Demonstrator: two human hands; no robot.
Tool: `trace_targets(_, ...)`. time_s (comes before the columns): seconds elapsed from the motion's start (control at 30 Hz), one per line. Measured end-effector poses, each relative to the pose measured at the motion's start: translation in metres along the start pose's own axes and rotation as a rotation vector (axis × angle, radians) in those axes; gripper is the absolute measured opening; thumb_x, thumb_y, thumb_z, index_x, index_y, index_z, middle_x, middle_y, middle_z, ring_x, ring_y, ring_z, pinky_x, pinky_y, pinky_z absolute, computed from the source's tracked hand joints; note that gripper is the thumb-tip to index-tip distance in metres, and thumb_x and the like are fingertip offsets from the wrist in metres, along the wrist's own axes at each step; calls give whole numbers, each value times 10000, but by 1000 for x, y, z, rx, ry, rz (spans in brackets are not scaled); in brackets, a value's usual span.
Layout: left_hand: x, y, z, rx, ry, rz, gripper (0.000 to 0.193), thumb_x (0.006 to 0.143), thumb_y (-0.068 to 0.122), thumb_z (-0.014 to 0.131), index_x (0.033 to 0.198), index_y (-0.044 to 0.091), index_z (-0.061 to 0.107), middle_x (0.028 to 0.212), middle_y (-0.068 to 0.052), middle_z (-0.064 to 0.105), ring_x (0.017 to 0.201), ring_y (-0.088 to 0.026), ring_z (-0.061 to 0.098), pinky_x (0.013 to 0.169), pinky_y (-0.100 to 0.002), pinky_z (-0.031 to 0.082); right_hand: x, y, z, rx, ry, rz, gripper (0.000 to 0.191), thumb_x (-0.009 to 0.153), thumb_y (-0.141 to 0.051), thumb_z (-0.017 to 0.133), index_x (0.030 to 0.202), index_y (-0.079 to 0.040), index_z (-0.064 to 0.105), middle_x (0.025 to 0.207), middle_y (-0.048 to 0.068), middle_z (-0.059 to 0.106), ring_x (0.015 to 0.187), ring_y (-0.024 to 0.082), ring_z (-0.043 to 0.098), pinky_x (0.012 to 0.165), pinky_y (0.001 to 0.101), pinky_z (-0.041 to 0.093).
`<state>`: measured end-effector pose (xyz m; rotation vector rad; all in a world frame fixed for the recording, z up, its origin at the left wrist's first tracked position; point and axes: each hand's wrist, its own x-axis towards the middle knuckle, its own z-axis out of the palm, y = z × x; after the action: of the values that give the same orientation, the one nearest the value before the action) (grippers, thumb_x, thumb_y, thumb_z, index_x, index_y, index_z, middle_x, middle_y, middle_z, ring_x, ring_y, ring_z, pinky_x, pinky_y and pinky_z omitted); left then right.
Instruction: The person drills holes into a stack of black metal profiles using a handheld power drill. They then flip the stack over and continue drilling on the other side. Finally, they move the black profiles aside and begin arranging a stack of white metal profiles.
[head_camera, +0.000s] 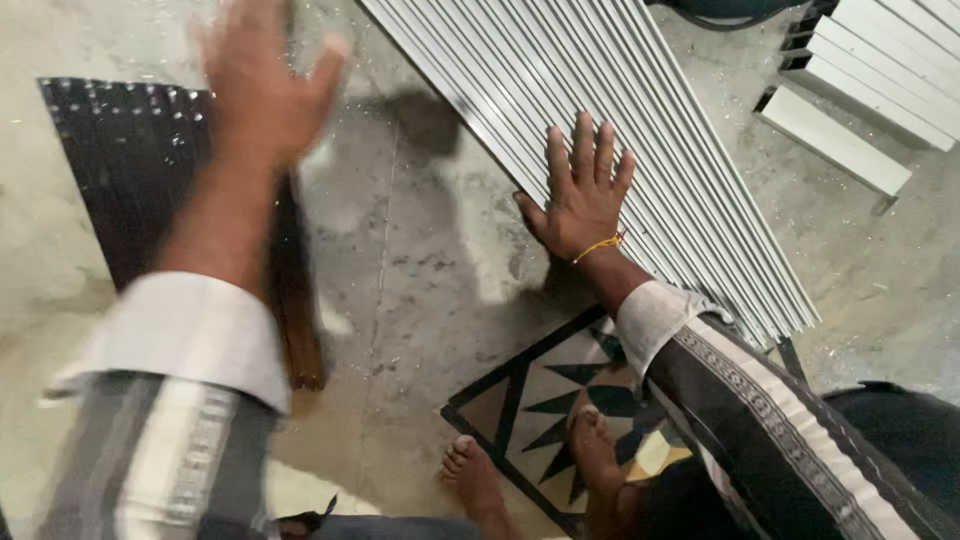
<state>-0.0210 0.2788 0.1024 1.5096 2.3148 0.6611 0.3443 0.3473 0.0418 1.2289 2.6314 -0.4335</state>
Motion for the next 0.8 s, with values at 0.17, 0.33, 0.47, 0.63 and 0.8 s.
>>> trace_targets(0.17, -144, 96, 150, -336, -124, -344, 789, 991, 491, 678, 1595, 168, 285, 1635, -228, 339, 1484, -413, 356, 1146, -535, 353, -22, -1, -14, 104, -66, 28, 1130, 839, -702, 680, 1658, -118, 163, 1711, 240, -21, 1564, 455, -90, 1187, 731, -35)
trace_targets(0.33, -246, 183, 207, -745, -96, -699, 770, 947, 491, 650, 1568, 117, 391, 1552, -202, 496, 1424, -361, 490, 1137, -455, 425, -26, 45, -46, 112, -124, -234, 1151, 806, -634, 786, 1636, -104, 189, 1684, 284, 126, 1478, 497, 258, 1197, 618, 286)
trace_targets(0.47, -252, 224, 206, -646, -154, -675, 743, 878, 513, 699, 1466, 90, 530, 1440, -192, 589, 1318, -349, 569, 1068, -456, 468, -40, 131, -109, 38, -76, -435, 832, 904, -434, 778, 1569, -69, 436, 1536, 246, 478, 1301, 445, 560, 1043, 528, 491)
trace_targets(0.63, -231, 236, 263, -509, -173, -801, 760, 784, 589, 766, 1317, 64, 633, 1227, -149, 725, 1152, -318, 687, 986, -430, 526, -144, 199, -124, 288, -389, 78, 396, 1037, -403, 572, 1290, -126, 700, 1136, 150, 756, 932, 245, 744, 816, 440, 621)
trace_targets(0.8, -221, 229, 298, -507, -131, -880, 638, 860, 562, 733, 1225, 39, 723, 1202, -168, 738, 1108, -315, 702, 958, -409, 542, -224, 202, -28, 907, -625, 470, 380, 1031, -313, 557, 1270, -59, 704, 1065, 151, 793, 887, 270, 696, 740, 382, 595)
